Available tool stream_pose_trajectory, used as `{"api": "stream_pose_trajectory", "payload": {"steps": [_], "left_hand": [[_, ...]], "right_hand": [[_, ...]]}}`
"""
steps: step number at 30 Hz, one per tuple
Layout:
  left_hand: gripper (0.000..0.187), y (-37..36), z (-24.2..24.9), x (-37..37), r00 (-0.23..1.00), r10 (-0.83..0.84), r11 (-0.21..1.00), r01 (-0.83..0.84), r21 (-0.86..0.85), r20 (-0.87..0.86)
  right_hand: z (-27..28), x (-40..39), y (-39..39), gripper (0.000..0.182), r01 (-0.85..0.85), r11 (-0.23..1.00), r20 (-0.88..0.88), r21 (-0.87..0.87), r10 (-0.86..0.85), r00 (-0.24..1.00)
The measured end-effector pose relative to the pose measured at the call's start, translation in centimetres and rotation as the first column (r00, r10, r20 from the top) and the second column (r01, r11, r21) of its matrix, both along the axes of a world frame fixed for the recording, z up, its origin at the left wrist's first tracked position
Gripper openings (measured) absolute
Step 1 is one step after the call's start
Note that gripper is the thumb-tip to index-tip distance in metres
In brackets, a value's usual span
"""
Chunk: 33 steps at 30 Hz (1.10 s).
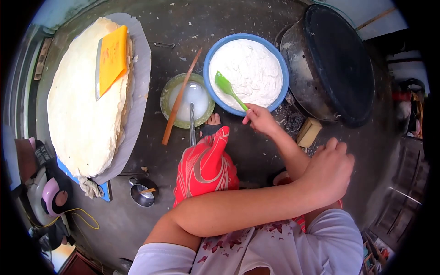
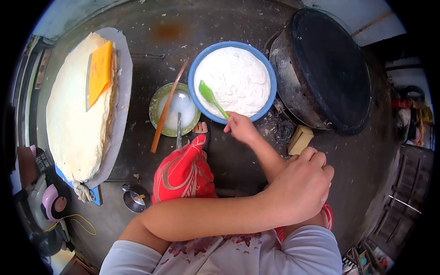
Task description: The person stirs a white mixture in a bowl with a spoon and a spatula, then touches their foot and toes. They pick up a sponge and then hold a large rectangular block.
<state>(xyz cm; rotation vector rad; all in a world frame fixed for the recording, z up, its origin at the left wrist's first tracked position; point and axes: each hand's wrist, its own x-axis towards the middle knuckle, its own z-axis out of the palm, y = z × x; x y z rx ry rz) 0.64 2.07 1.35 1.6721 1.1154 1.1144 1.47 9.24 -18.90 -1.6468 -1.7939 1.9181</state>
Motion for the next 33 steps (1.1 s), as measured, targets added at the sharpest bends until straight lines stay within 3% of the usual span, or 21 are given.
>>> {"api": "stream_pose_trajectory", "payload": {"steps": [3, 6, 8, 9, 10, 12, 15, 19, 22, 25, 28, 32, 33], "left_hand": [[0.015, -0.2, 0.0, 0.1, 0.999, 0.031, 0.999, -0.031, 0.020, -0.019], [0.015, -0.3, -0.1, 0.2, 0.999, 0.037, 0.999, -0.036, 0.029, -0.013], [0.015, -0.3, -0.1, 0.2, 1.000, 0.014, 1.000, -0.014, 0.011, -0.020], [0.015, -0.3, -0.1, 0.1, 1.000, 0.012, 1.000, -0.012, 0.010, -0.021], [0.015, -0.3, 0.0, 0.1, 1.000, 0.012, 1.000, -0.012, 0.011, -0.021], [0.015, -0.3, 0.0, 0.2, 1.000, 0.009, 1.000, -0.009, 0.013, -0.019], [0.014, -0.3, 0.0, 0.3, 1.000, -0.011, 1.000, 0.012, 0.006, -0.007], [0.015, -0.4, 0.0, 0.2, 1.000, 0.004, 1.000, -0.004, 0.010, -0.018], [0.016, -0.4, 0.0, 0.2, 1.000, 0.013, 1.000, -0.013, 0.011, -0.018], [0.017, -0.3, 0.1, 0.1, 0.999, 0.008, 1.000, -0.008, 0.010, -0.031], [0.018, -0.4, 0.1, 0.0, 0.998, -0.016, 1.000, 0.016, 0.008, -0.054], [0.020, -0.6, 0.0, 0.0, 0.999, 0.018, 0.999, -0.017, 0.031, -0.033], [0.020, -0.6, 0.0, 0.0, 0.999, 0.016, 0.999, -0.015, 0.034, -0.031]], "right_hand": [[-0.6, -0.4, -1.4, 0.037, 0.057, 0.997, -0.005, -0.060, -0.057, 0.998], [-1.5, 0.4, -1.2, 0.037, -0.023, 0.998, -0.043, -0.055, 0.020, 0.999], [-1.2, 1.4, -0.2, 0.036, -0.248, 0.948, 0.099, 0.198, 0.233, 0.968], [-1.1, 1.8, -0.2, 0.035, -0.162, 0.985, 0.095, 0.061, 0.156, 0.983], [-0.2, 1.5, -0.1, 0.035, -0.160, 0.985, 0.096, 0.061, 0.154, 0.983], [1.0, 0.4, -0.3, 0.035, 0.026, 0.996, 0.026, -0.083, -0.024, 0.999], [0.3, -1.9, -0.6, 0.034, 0.152, 0.969, -0.059, -0.194, -0.166, 0.984], [-0.4, -2.6, -0.9, 0.033, 0.191, 0.950, -0.020, -0.248, -0.203, 0.979], [-0.9, 0.4, 0.0, 0.035, -0.135, 0.989, 0.092, -0.065, 0.141, 0.986], [-0.3, 3.3, 0.4, 0.035, -0.149, 0.989, 0.102, 0.000, 0.149, 0.984], [1.7, 6.0, 1.5, 0.035, -0.284, 0.959, 0.150, 0.018, 0.278, 0.949], [4.7, 10.0, 5.7, 0.031, -0.488, 0.873, 0.447, 0.003, 0.435, 0.782], [5.5, 10.5, 6.3, 0.030, -0.575, 0.811, 0.589, 0.104, 0.415, 0.693]]}}
